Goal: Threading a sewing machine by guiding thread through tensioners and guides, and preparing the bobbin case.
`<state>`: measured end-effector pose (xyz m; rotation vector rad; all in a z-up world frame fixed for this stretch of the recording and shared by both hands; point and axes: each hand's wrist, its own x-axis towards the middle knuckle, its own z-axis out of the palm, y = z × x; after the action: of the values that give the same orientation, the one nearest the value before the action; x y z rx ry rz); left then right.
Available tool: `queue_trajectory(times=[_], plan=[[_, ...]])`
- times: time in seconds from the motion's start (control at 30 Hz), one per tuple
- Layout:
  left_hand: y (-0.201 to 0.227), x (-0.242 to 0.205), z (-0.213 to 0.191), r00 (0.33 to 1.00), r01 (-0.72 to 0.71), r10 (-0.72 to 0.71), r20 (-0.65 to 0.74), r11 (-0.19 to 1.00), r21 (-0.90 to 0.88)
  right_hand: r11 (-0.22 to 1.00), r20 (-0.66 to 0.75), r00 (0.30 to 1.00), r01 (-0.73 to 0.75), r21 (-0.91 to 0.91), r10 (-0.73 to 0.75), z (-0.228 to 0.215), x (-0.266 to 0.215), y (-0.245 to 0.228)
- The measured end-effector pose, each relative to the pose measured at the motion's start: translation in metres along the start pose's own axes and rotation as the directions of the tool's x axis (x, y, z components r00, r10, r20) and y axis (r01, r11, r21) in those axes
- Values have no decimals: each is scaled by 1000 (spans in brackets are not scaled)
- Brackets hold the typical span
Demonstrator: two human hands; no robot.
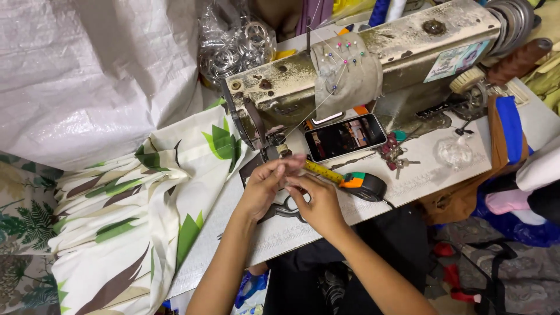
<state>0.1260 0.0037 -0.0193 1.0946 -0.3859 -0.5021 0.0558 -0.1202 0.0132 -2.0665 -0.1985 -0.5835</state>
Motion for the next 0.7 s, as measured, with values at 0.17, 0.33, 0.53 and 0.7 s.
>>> queue_trajectory(times=[0.17,0.33,0.53,0.7], plan=[[-11,1,-18,969,-159,112,-219,964,-213,981,-50,992,-103,162,112,17,-3,12],[7,-13,-28,911,-304,318,-263,948,92,943,-5,986,-158,294,167,22,-3,4],[37,-29,9,955,-296,259,146,874,385,795,2,983,-148,588,182,2,-4,6],[34,-26,13,922,-388,334,198,773,502,740,6,978,-160,653,207,-14,-12,8]])
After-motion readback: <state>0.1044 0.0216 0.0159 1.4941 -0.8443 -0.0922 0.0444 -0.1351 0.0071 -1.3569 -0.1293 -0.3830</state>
